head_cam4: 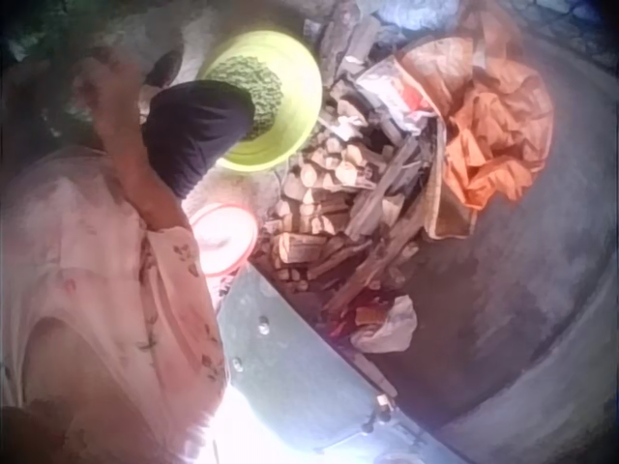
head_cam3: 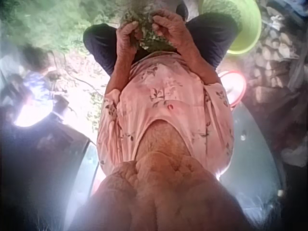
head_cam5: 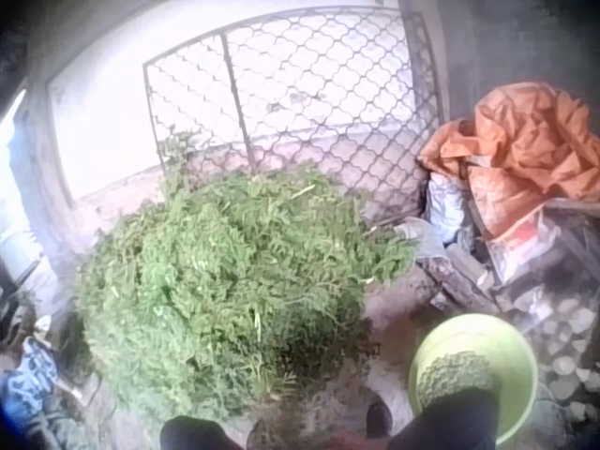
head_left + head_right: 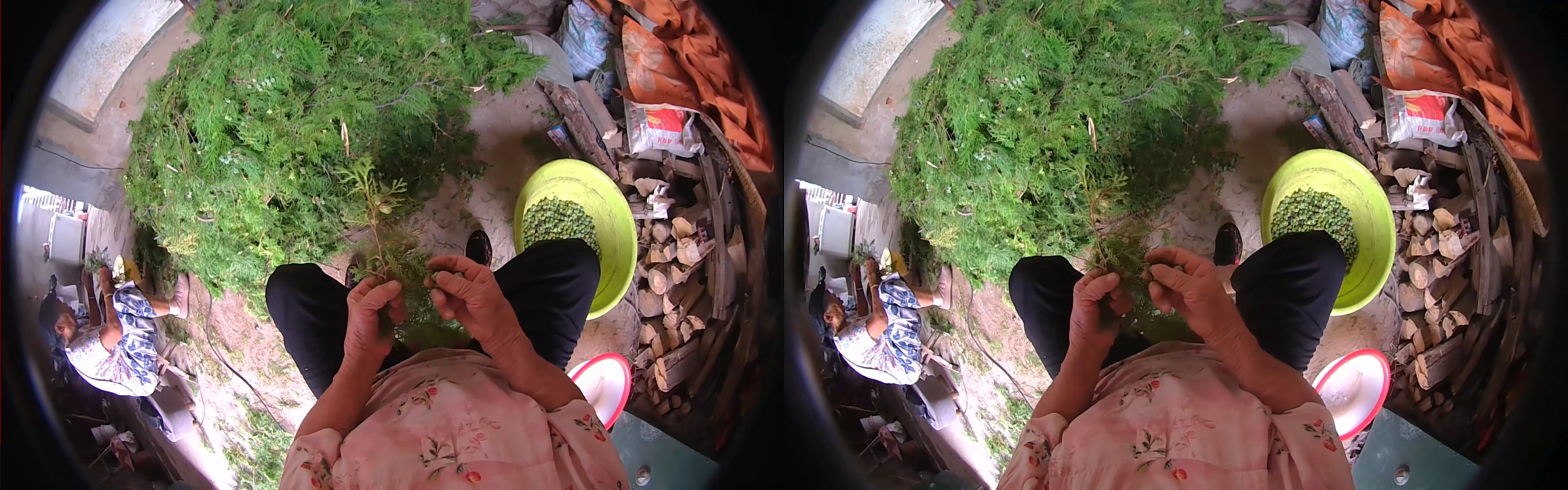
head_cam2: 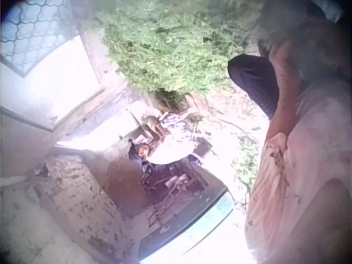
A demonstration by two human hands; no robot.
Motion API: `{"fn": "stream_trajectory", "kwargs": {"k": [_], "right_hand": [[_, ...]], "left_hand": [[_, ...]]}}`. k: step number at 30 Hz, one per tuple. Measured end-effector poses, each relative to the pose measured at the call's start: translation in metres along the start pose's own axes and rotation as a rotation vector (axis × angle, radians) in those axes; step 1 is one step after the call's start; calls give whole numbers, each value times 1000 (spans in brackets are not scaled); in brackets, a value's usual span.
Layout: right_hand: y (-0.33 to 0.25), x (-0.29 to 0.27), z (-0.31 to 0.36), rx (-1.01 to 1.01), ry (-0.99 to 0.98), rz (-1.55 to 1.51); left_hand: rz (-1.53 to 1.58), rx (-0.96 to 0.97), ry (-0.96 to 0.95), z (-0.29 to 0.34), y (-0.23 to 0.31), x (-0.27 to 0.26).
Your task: Harvesting small green seeds from conifer branches by hand into a bucket.
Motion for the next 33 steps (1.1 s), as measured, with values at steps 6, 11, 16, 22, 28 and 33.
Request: {"fn": "stream_trajectory", "kwargs": {"k": [6, 11, 16, 22, 28, 33], "right_hand": [[0, 6, 5, -161, -24, 503], [-3, 22, 9, -298, -53, 945], [0, 12, 6, -216, 8, 778], [-16, 5, -1, -48, 70, -8], [-3, 10, -7, -171, 97, 700], [-6, -5, -18, -349, -31, 1041]], "left_hand": [[-91, 69, 12, 4, 6, 15], [-144, 126, 24, -1, 1, 10], [-153, 119, 4, -2, 4, 10], [45, 8, -66, -2, 6, 4], [-54, 7, 52, 0, 4, 6], [-10, -33, 47, 1, 7, 8]]}}
Point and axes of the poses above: each hand's wrist, its own z-axis away from the middle knuckle, its own x-axis out of the palm, y = z × x, the point moved 2 cm from there along -z, towards the middle knuckle, and after that the axes turned 1 degree about -y, right-handed, at the moved point
